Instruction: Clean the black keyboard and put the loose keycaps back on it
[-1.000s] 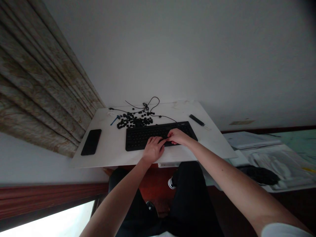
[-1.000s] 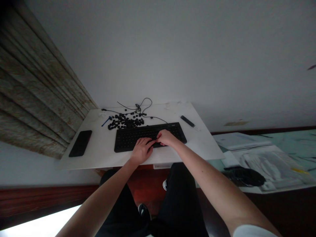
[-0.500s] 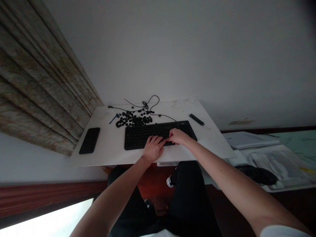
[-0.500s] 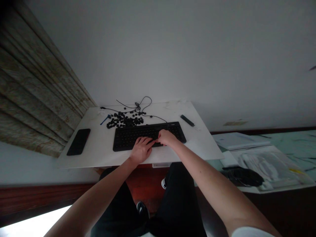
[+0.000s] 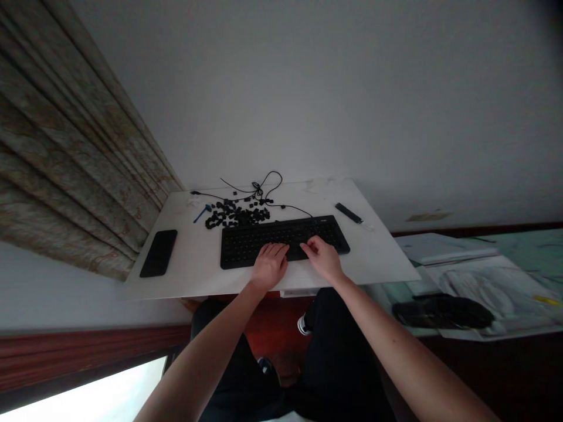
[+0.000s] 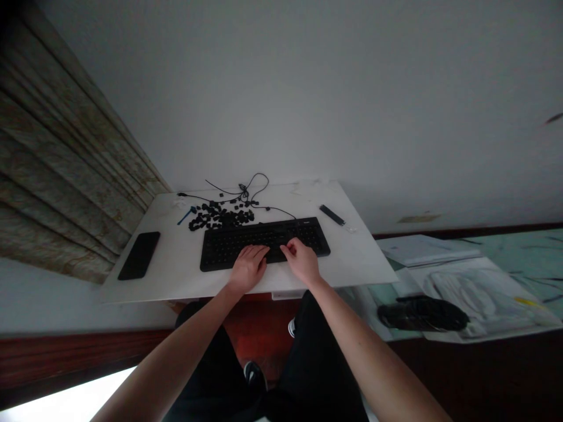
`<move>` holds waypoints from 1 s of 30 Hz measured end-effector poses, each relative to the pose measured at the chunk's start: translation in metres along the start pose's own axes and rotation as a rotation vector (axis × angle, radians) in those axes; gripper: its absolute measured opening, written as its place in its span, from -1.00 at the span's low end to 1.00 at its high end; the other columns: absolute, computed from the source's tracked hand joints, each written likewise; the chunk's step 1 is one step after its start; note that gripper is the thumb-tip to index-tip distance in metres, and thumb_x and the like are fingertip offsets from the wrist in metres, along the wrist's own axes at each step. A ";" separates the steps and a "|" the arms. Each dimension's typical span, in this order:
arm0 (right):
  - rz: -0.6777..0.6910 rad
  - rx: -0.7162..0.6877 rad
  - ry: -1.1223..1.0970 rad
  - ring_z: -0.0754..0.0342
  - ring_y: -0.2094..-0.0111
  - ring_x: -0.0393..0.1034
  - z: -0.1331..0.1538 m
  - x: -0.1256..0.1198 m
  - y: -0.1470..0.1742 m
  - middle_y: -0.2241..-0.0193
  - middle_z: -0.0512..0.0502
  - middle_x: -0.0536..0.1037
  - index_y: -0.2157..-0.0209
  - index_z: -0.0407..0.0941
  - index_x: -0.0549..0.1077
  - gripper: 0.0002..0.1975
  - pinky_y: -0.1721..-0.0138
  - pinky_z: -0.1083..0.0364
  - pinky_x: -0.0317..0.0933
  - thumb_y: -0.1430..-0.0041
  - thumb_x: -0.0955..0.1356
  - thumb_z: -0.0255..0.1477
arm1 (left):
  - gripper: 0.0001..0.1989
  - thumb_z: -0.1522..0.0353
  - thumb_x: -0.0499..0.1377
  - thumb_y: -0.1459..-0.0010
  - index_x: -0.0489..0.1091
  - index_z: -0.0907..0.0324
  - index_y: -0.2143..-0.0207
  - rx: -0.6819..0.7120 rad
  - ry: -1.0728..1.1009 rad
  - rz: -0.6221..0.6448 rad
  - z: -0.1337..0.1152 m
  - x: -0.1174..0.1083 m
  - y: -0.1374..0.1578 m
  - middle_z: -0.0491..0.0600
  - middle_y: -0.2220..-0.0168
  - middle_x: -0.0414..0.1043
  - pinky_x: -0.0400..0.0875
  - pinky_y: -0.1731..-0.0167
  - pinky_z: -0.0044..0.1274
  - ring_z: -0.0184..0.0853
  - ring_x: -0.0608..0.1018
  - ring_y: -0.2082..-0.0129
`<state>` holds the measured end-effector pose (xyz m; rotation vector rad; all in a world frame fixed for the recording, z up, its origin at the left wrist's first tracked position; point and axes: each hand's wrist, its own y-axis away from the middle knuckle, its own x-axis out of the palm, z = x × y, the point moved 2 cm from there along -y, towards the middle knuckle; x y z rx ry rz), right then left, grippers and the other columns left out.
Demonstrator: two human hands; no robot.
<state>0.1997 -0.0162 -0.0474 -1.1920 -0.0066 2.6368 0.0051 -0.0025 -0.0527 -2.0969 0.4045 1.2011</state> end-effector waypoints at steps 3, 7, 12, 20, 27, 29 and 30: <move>-0.078 -0.093 0.016 0.07 0.51 0.42 0.001 0.005 0.015 0.50 -0.03 0.56 0.19 -0.09 0.51 -0.71 0.44 0.14 0.12 -0.30 0.26 -0.20 | -0.65 0.45 0.08 -0.25 0.41 0.15 -0.07 -0.015 -0.009 -0.013 0.000 0.000 0.000 0.07 -0.01 0.50 0.35 -0.14 -0.21 -0.17 0.49 -0.04; -0.030 -0.131 0.077 0.06 0.44 0.44 0.006 0.006 0.020 0.41 -0.06 0.59 0.05 -0.09 0.51 -0.67 0.37 0.14 0.18 -0.33 0.24 -0.26 | -0.69 0.45 0.07 -0.26 0.44 0.14 -0.02 -0.036 0.024 -0.064 -0.001 -0.004 0.003 0.06 0.04 0.51 0.38 -0.11 -0.22 -0.18 0.51 0.00; 0.065 -0.170 0.194 0.02 0.34 0.46 0.010 0.006 0.020 0.32 -0.11 0.61 -0.07 -0.07 0.50 -0.60 0.28 0.14 0.23 -0.32 0.27 -0.22 | -0.70 0.45 0.05 -0.27 0.46 0.10 0.02 -0.103 0.024 -0.164 0.017 -0.026 0.017 0.05 0.09 0.51 0.39 -0.08 -0.21 -0.18 0.52 0.03; 0.068 -0.276 0.414 -0.01 0.26 0.48 0.014 0.013 0.023 0.21 -0.18 0.58 -0.15 0.01 0.48 -0.56 0.32 0.14 0.19 -0.38 0.21 -0.18 | -0.73 0.33 0.08 -0.30 0.44 0.12 0.00 -0.240 -0.180 -0.226 0.092 -0.080 0.060 0.09 0.00 0.47 0.35 -0.14 -0.17 -0.13 0.49 -0.04; 0.110 -0.249 0.425 -0.04 0.23 0.50 0.018 0.014 0.019 0.16 -0.20 0.61 -0.16 -0.01 0.47 -0.57 0.30 0.11 0.23 -0.38 0.22 -0.21 | -0.63 0.21 0.10 -0.31 0.37 0.14 -0.11 -0.187 -0.186 -0.110 0.100 -0.073 0.065 0.11 -0.14 0.39 0.36 -0.16 -0.19 -0.10 0.41 -0.17; 0.140 -0.251 0.404 -0.05 0.21 0.51 0.019 0.013 0.016 0.13 -0.21 0.61 -0.15 -0.02 0.48 -0.58 0.27 0.10 0.26 -0.37 0.23 -0.22 | -0.61 0.20 0.11 -0.31 0.37 0.14 -0.11 -0.161 -0.172 -0.081 0.099 -0.072 0.064 0.11 -0.16 0.38 0.34 -0.18 -0.17 -0.10 0.38 -0.20; 0.155 -0.263 0.390 -0.05 0.20 0.51 0.020 0.013 0.013 0.11 -0.20 0.61 -0.14 -0.02 0.48 -0.59 0.25 0.09 0.28 -0.37 0.23 -0.22 | -0.61 0.19 0.11 -0.30 0.37 0.15 -0.12 -0.153 -0.166 -0.074 0.099 -0.072 0.064 0.12 -0.16 0.38 0.33 -0.19 -0.17 -0.10 0.37 -0.22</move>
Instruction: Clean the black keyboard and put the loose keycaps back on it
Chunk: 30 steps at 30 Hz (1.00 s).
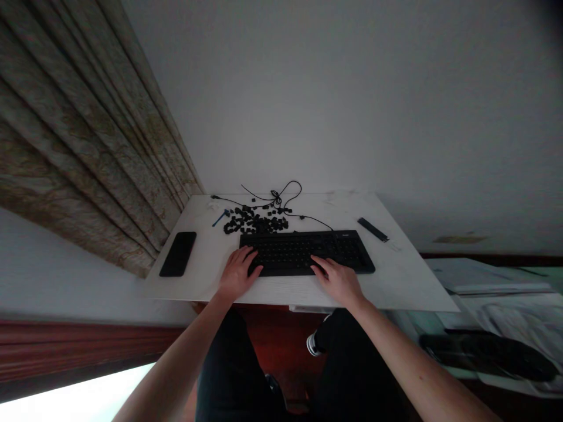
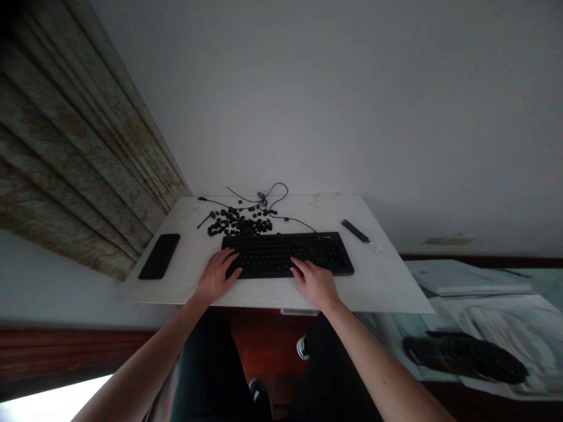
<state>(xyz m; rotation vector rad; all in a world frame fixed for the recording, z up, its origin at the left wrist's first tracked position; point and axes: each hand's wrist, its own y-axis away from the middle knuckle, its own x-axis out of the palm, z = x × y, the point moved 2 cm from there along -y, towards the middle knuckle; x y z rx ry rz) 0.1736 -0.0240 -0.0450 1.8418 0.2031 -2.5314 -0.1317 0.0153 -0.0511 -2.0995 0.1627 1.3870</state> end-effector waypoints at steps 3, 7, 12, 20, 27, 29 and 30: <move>0.009 -0.051 -0.057 -0.06 0.16 0.52 0.002 -0.003 -0.012 0.05 -0.18 0.60 -0.07 -0.04 0.52 -0.62 0.19 0.07 0.31 -0.37 0.24 -0.24 | -0.58 0.17 0.13 -0.29 0.36 0.15 -0.13 0.028 0.015 0.027 0.001 -0.001 0.000 0.13 -0.17 0.38 0.27 -0.23 -0.13 -0.10 0.36 -0.24; -0.014 -0.061 -0.119 -0.02 0.21 0.52 0.013 -0.009 -0.044 0.14 -0.15 0.63 0.02 -0.07 0.55 -0.68 0.15 0.06 0.32 -0.35 0.26 -0.27 | -0.51 0.14 0.16 -0.25 0.34 0.13 -0.17 0.038 0.021 0.054 0.001 -0.002 0.000 0.14 -0.23 0.32 0.21 -0.26 -0.09 -0.08 0.31 -0.28; -0.067 -0.119 -0.155 0.00 0.15 0.48 0.039 -0.009 -0.107 0.15 -0.15 0.60 0.08 -0.10 0.55 -0.73 0.07 0.07 0.28 -0.34 0.28 -0.33 | -0.47 0.14 0.14 -0.27 0.28 0.13 -0.22 0.018 0.009 0.048 0.002 -0.001 -0.001 0.16 -0.29 0.23 0.16 -0.28 -0.07 -0.07 0.25 -0.32; 0.008 -0.240 -0.171 -0.03 -0.05 0.35 0.108 0.021 -0.192 0.03 -0.23 0.53 0.04 -0.16 0.53 -0.74 -0.08 0.05 0.18 -0.33 0.30 -0.37 | -0.54 0.17 0.08 -0.32 0.27 0.15 -0.19 -0.086 -0.046 -0.018 0.007 0.000 -0.003 0.18 -0.25 0.27 0.16 -0.28 -0.06 -0.06 0.30 -0.29; 0.105 -0.290 -0.157 -0.07 -0.11 0.31 0.180 0.055 -0.246 -0.07 -0.23 0.50 -0.08 -0.15 0.46 -0.67 -0.12 0.03 0.16 -0.34 0.26 -0.42 | -0.58 0.19 0.05 -0.34 0.25 0.16 -0.17 -0.171 -0.028 -0.024 0.014 0.000 -0.006 0.18 -0.19 0.33 0.22 -0.25 -0.09 -0.08 0.35 -0.24; 0.128 -0.280 -0.123 -0.11 -0.10 0.31 0.193 0.061 -0.258 -0.08 -0.25 0.50 -0.11 -0.14 0.45 -0.64 -0.10 0.00 0.19 -0.33 0.26 -0.43 | -0.60 0.20 0.03 -0.35 0.24 0.15 -0.17 -0.181 -0.004 -0.029 0.015 -0.001 -0.008 0.17 -0.17 0.34 0.24 -0.24 -0.10 -0.08 0.35 -0.23; 0.141 -0.270 -0.098 -0.14 -0.10 0.31 0.198 0.064 -0.263 -0.09 -0.27 0.50 -0.11 -0.14 0.44 -0.63 -0.08 -0.02 0.21 -0.32 0.26 -0.43 | -0.60 0.20 0.03 -0.35 0.24 0.15 -0.17 -0.185 0.007 -0.028 0.016 -0.001 -0.008 0.17 -0.17 0.34 0.26 -0.23 -0.10 -0.08 0.35 -0.23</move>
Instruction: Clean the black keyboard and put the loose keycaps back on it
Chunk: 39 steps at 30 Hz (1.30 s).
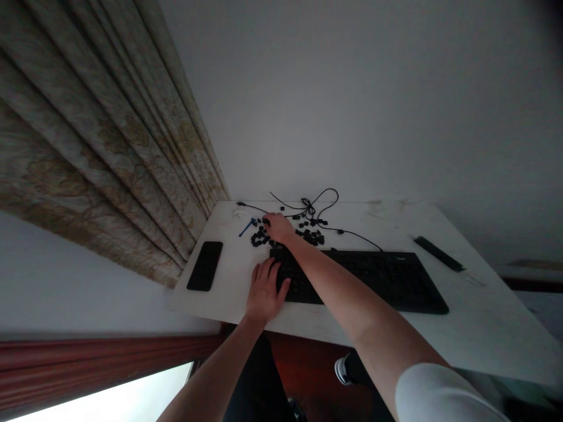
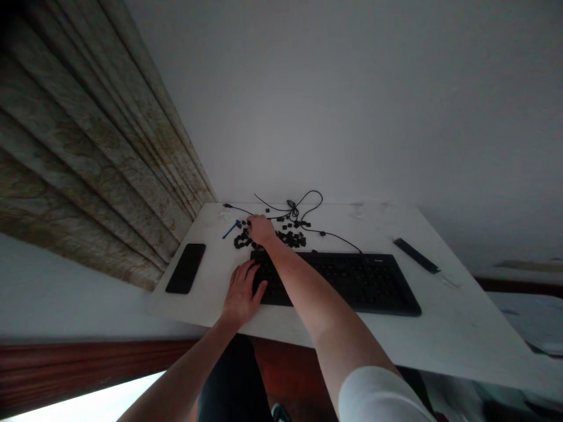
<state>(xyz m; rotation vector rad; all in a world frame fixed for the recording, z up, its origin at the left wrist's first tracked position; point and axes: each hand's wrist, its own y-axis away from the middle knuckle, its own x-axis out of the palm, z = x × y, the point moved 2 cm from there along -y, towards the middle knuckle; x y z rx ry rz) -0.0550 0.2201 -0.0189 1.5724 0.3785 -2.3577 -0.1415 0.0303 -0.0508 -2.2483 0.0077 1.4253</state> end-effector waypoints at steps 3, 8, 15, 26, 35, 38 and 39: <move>0.035 0.033 0.069 -0.19 -0.08 0.32 0.005 0.005 -0.011 -0.06 -0.31 0.51 -0.09 -0.14 0.47 -0.63 -0.02 -0.06 0.26 -0.32 0.24 -0.42 | -0.58 0.20 0.05 -0.34 0.23 0.18 -0.17 -0.012 0.020 0.019 0.001 -0.001 -0.001 0.19 -0.18 0.32 0.28 -0.21 -0.11 -0.07 0.34 -0.24; 0.045 0.028 0.099 -0.15 -0.04 0.35 0.004 0.007 -0.014 0.02 -0.30 0.56 0.00 -0.14 0.52 -0.66 0.02 -0.01 0.27 -0.34 0.19 -0.47 | -0.58 0.19 0.05 -0.34 0.24 0.17 -0.17 -0.022 0.057 0.026 0.002 -0.001 -0.001 0.20 -0.19 0.31 0.28 -0.20 -0.10 -0.06 0.32 -0.25; -0.011 0.030 -0.010 -0.10 -0.06 0.38 -0.006 0.007 -0.014 0.02 -0.28 0.57 -0.03 -0.16 0.50 -0.69 -0.08 0.01 0.21 -0.33 0.25 -0.48 | -0.58 0.19 0.05 -0.34 0.25 0.18 -0.16 -0.024 0.071 0.033 0.003 -0.001 -0.001 0.19 -0.19 0.31 0.27 -0.21 -0.11 -0.06 0.31 -0.25; -0.326 0.271 -0.635 -0.01 0.18 0.56 -0.048 -0.015 0.026 0.20 -0.20 0.66 0.06 -0.21 0.59 -0.68 0.01 0.02 0.34 -0.13 0.39 -0.50 | -0.58 0.17 0.08 -0.31 0.27 0.15 -0.14 -0.041 0.078 0.018 0.005 0.002 0.001 0.15 -0.21 0.29 0.29 -0.22 -0.15 -0.07 0.34 -0.22; -0.347 0.387 -1.048 0.00 0.38 0.53 -0.091 -0.039 0.118 0.46 -0.09 0.63 0.33 -0.19 0.64 -0.75 0.19 -0.02 0.43 0.13 0.55 -0.41 | -0.60 0.17 0.09 -0.31 0.29 0.15 -0.12 -0.035 0.055 -0.002 0.002 0.002 0.003 0.15 -0.19 0.31 0.29 -0.21 -0.18 -0.09 0.35 -0.22; -0.340 0.390 -1.210 0.05 0.40 0.52 -0.100 -0.040 0.151 0.45 -0.10 0.63 0.36 -0.19 0.62 -0.77 0.20 -0.01 0.47 0.14 0.57 -0.43 | -0.61 0.19 0.10 -0.30 0.31 0.15 -0.11 -0.011 0.035 -0.009 -0.001 0.003 0.005 0.15 -0.18 0.33 0.29 -0.21 -0.19 -0.09 0.36 -0.21; -0.336 0.399 -1.237 0.06 0.41 0.52 -0.102 -0.041 0.162 0.45 -0.10 0.63 0.36 -0.19 0.62 -0.77 0.19 -0.01 0.49 0.13 0.57 -0.45 | -0.62 0.20 0.11 -0.30 0.31 0.15 -0.11 0.002 0.029 -0.009 -0.002 0.003 0.005 0.14 -0.17 0.34 0.29 -0.21 -0.20 -0.10 0.36 -0.20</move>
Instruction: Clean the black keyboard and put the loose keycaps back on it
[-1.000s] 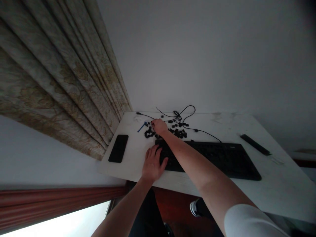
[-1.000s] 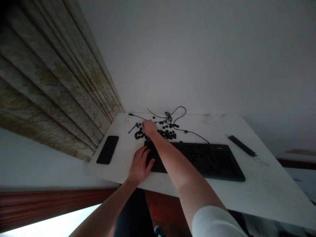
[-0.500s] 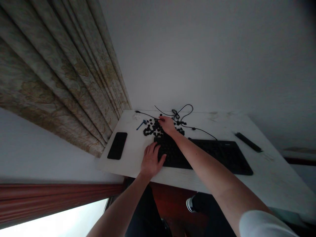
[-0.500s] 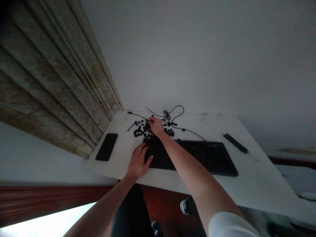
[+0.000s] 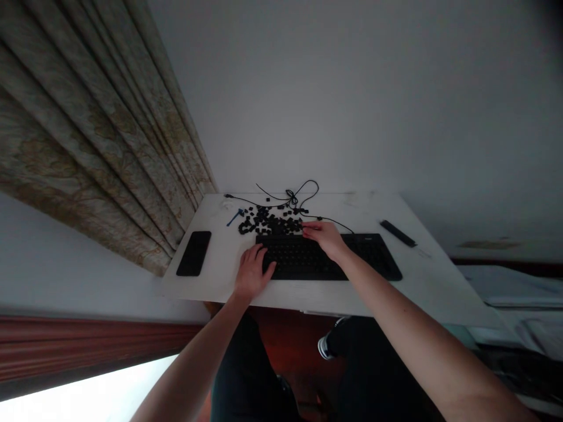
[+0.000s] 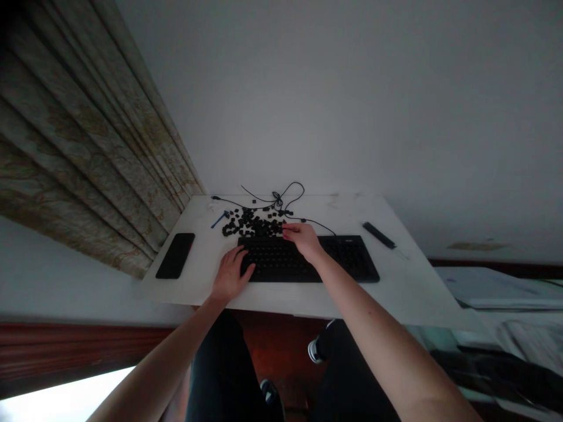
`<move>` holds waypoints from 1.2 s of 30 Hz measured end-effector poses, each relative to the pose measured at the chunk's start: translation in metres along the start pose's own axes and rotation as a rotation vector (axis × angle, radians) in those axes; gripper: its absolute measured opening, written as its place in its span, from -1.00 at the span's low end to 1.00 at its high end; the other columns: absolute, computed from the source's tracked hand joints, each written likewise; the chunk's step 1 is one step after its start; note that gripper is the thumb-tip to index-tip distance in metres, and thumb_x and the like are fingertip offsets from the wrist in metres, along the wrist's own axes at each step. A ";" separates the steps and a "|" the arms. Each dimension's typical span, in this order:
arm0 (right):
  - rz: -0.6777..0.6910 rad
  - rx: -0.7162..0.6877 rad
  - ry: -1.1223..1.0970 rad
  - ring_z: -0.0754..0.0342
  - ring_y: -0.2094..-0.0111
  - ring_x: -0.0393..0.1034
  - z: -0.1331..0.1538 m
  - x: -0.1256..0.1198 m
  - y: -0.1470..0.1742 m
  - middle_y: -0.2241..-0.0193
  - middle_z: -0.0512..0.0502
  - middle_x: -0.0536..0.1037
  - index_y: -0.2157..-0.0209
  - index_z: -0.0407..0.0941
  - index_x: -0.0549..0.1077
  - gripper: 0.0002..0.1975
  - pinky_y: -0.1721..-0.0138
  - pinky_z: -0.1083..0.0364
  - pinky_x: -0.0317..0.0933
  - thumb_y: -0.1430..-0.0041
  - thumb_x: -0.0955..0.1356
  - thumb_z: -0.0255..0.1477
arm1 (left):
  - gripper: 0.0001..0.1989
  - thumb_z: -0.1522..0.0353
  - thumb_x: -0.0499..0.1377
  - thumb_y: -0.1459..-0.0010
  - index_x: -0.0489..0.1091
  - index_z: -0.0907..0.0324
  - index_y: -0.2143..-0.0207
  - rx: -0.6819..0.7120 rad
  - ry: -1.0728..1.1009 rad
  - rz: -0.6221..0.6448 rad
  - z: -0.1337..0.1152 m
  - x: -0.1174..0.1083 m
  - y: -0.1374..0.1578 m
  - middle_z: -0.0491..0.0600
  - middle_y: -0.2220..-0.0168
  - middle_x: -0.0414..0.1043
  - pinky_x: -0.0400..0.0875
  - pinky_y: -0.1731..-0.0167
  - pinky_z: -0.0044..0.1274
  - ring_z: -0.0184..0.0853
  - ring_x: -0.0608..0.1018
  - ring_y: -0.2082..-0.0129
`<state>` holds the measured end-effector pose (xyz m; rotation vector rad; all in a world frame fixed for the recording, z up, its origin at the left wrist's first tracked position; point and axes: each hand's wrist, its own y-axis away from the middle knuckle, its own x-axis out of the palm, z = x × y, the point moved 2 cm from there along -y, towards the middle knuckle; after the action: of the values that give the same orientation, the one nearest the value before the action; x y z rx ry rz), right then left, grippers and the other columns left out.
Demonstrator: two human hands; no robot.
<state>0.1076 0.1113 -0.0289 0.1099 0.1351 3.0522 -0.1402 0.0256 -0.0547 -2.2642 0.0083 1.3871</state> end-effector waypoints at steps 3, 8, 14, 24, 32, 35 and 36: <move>0.000 0.027 -0.015 0.07 0.40 0.53 -0.002 -0.019 0.022 0.41 -0.10 0.64 0.31 -0.19 0.62 -0.77 0.19 0.01 0.50 0.09 0.55 -0.50 | -0.64 0.22 0.12 -0.30 0.33 0.16 -0.09 0.051 -0.016 -0.002 -0.003 -0.001 0.002 0.14 -0.13 0.37 0.28 -0.21 -0.20 -0.10 0.39 -0.18; -0.019 0.057 -0.006 0.06 0.38 0.54 -0.003 -0.036 0.046 0.41 -0.13 0.64 0.34 -0.20 0.61 -0.80 0.21 0.03 0.51 0.10 0.54 -0.57 | -0.69 0.27 0.12 -0.29 0.39 0.17 -0.04 0.140 -0.054 -0.010 -0.015 -0.003 0.006 0.14 -0.08 0.43 0.25 -0.23 -0.16 -0.10 0.44 -0.13; -0.047 0.062 0.052 0.14 0.50 0.48 -0.006 -0.043 0.058 0.50 -0.08 0.60 0.37 -0.18 0.60 -0.90 0.44 0.16 0.44 0.01 0.51 -0.50 | -0.69 0.30 0.10 -0.29 0.40 0.17 -0.04 0.210 -0.054 0.006 -0.050 0.011 0.009 0.12 -0.04 0.47 0.26 -0.24 -0.16 -0.13 0.47 -0.10; -0.131 -0.195 0.540 0.03 0.34 0.54 -0.006 -0.053 0.032 0.36 -0.10 0.66 0.31 -0.12 0.62 -0.86 0.20 0.05 0.41 -0.13 0.40 -0.39 | -0.58 0.24 0.13 -0.27 0.35 0.14 -0.15 0.211 -0.041 0.048 -0.061 0.020 0.007 0.11 -0.19 0.38 0.19 -0.28 -0.12 -0.11 0.38 -0.22; -0.137 -0.252 0.866 -0.01 0.24 0.55 -0.005 -0.030 -0.021 0.30 -0.15 0.67 0.27 -0.12 0.63 -0.82 0.11 0.06 0.34 -0.20 0.35 -0.45 | -0.56 0.21 0.12 -0.28 0.34 0.11 -0.17 0.176 -0.031 0.070 -0.057 0.021 0.003 0.09 -0.20 0.39 0.19 -0.28 -0.09 -0.11 0.38 -0.24; -0.093 -0.229 0.919 0.00 0.23 0.56 -0.008 -0.023 -0.031 0.30 -0.14 0.67 0.25 -0.11 0.64 -0.81 0.11 0.08 0.33 -0.20 0.35 -0.46 | -0.56 0.22 0.13 -0.27 0.34 0.11 -0.17 0.169 -0.022 0.073 -0.056 0.021 0.002 0.08 -0.20 0.39 0.18 -0.28 -0.09 -0.11 0.38 -0.24; -0.074 -0.238 0.941 0.00 0.23 0.56 -0.009 -0.021 -0.033 0.29 -0.14 0.67 0.22 -0.10 0.64 -0.79 0.09 0.08 0.33 -0.20 0.35 -0.46 | -0.56 0.22 0.13 -0.27 0.35 0.11 -0.17 0.167 -0.020 0.073 -0.056 0.021 0.002 0.08 -0.20 0.39 0.18 -0.29 -0.09 -0.11 0.38 -0.24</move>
<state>0.1306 0.1418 -0.0422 -1.2910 -0.1652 2.7339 -0.0834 0.0061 -0.0528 -2.1310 0.1947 1.3915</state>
